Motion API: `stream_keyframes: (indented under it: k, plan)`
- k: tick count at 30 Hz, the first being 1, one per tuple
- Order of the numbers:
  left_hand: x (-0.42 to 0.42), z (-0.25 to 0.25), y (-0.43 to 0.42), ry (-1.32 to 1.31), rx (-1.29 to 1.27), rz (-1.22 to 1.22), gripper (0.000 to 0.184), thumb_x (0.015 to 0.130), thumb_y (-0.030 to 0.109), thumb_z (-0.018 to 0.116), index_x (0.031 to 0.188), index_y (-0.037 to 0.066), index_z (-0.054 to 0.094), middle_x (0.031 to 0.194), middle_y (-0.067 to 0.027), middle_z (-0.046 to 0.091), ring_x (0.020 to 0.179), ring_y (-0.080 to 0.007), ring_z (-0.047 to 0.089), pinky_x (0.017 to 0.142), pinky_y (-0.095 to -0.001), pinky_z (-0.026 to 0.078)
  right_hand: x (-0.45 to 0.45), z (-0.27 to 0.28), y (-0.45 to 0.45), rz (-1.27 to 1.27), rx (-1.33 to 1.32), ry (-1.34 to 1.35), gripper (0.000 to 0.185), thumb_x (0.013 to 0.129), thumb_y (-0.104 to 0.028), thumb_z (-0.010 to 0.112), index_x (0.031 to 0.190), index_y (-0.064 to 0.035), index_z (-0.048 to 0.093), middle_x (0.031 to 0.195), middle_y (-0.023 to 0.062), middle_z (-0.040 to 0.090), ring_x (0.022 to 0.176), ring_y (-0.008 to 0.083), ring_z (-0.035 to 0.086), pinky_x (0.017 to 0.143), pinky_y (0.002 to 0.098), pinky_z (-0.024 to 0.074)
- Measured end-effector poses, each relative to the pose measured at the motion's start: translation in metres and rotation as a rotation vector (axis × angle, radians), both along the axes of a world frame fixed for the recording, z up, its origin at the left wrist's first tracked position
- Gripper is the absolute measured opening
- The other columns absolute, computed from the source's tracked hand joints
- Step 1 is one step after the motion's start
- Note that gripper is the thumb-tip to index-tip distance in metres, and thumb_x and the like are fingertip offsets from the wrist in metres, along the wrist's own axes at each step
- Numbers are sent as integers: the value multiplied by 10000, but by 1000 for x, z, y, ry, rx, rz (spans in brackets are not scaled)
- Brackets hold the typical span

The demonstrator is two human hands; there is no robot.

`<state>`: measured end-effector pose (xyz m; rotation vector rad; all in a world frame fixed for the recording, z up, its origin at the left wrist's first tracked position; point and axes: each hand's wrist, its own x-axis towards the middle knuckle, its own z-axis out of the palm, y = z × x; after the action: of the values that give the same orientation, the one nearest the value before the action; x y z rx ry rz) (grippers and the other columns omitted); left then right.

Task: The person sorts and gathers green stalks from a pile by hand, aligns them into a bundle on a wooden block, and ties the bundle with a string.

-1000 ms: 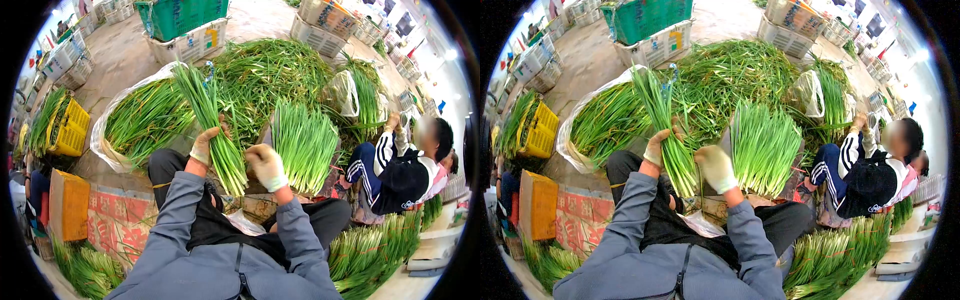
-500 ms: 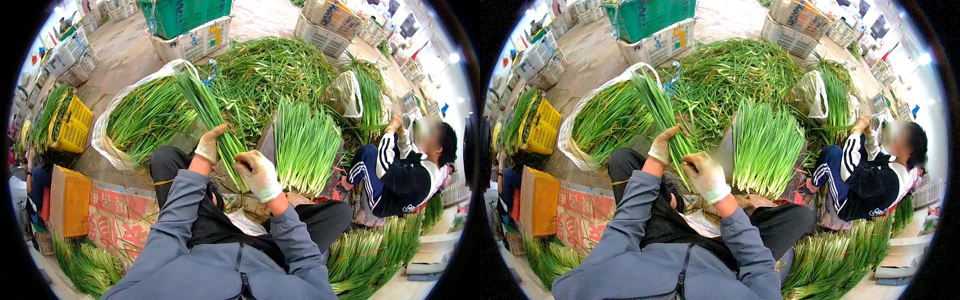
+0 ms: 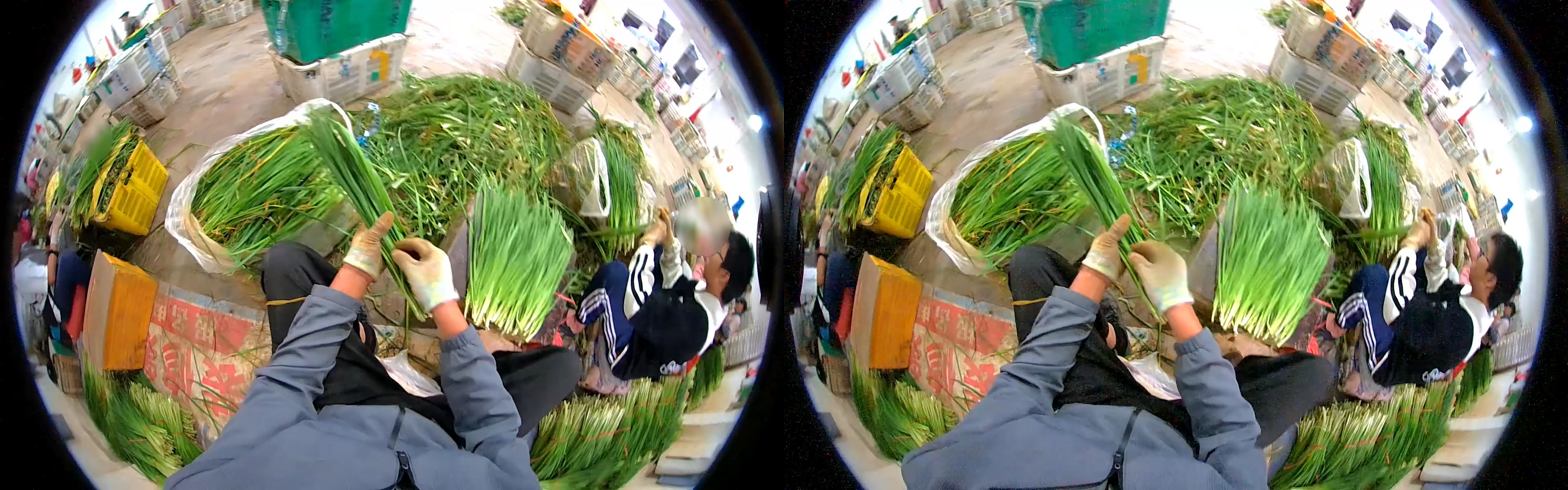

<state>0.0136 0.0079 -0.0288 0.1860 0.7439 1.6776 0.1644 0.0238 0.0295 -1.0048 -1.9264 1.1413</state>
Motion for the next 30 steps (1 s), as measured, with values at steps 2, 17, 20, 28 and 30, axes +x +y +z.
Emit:
stream_keyframes:
  k: [2,17,20,28,30]
  plan:
    - [-5,-22,3,76,24,-54,460,916,380,724,1218,41,646,1147,-126,693,1025,-282,655,939,-414,532,9,0,1,-46,-152,-29,225,836,-163,742,974,14,736,915,105,745,836,158,675,785,291,526]
    - [-8,-29,0,307,19,44,358,1008,283,564,1247,28,641,1161,-151,692,1011,-259,667,927,-431,542,36,13,-11,16,-608,560,189,940,-137,643,1088,-20,649,953,21,664,844,109,608,737,264,502]
    - [-16,11,-3,-91,-170,202,321,826,179,812,1067,36,654,942,-138,690,805,-324,688,711,-490,598,61,3,-16,111,-745,1127,174,955,-145,653,1108,-68,620,946,1,634,838,118,598,717,272,503]
    - [-41,19,-1,-177,22,321,242,822,187,809,995,71,686,890,-102,686,776,-301,669,718,-482,597,159,46,-28,479,-565,-58,225,886,-182,707,1065,-46,698,863,59,663,773,200,630,715,336,521]
    - [-37,30,-5,-141,65,325,234,822,194,808,991,82,693,895,-90,695,778,-287,677,725,-478,598,162,35,-21,661,-341,-575,367,821,-183,740,1160,-50,704,1015,99,727,940,210,667,887,329,518]
